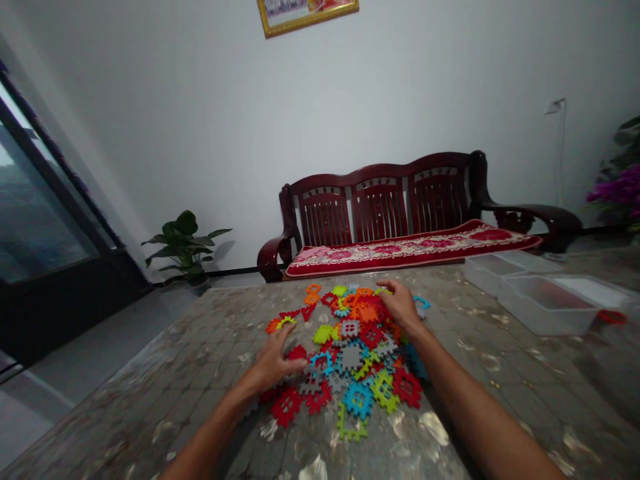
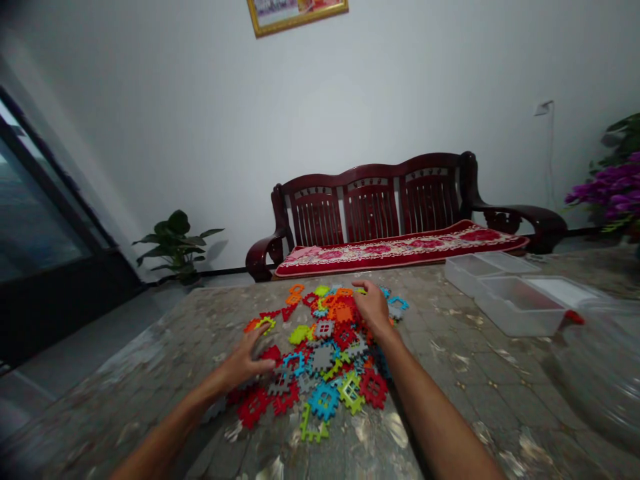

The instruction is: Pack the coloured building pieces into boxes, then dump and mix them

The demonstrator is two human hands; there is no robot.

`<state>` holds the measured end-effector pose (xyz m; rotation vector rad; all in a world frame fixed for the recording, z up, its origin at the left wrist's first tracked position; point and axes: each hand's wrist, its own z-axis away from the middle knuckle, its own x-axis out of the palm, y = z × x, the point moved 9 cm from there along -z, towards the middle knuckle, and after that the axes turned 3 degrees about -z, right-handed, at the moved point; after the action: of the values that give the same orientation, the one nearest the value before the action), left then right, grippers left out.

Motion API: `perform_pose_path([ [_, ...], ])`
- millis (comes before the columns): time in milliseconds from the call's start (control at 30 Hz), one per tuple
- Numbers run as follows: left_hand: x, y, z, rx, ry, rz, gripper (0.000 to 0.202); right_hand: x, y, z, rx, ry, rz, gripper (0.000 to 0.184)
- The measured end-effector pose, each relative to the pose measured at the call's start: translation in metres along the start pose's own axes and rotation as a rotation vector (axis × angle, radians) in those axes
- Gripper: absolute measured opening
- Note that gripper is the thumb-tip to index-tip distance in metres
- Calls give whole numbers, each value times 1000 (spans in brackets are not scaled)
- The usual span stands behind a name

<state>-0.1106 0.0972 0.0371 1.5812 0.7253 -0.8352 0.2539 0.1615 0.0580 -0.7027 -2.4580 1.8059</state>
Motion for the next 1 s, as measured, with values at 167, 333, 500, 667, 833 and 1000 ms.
perform_pose_path([
  [167,-10,-56,60,-154,-179,-320,126,57,-46,29,-203,-197,94,36],
  [333,11,-50,85,-226,-213,-466,127,137,-76,82,-427,-615,369,47],
  [500,30,-25,71,-190,-81,-419,104,183,-69,111,-433,-772,647,54],
  [667,33,-6,55,-143,62,-412,83,203,-76,122,-495,-798,711,47],
  [833,26,12,42,43,172,-289,86,203,-80,115,-465,-708,722,41],
  [1000,23,14,33,84,245,-165,88,206,-75,105,-424,-690,700,46],
])
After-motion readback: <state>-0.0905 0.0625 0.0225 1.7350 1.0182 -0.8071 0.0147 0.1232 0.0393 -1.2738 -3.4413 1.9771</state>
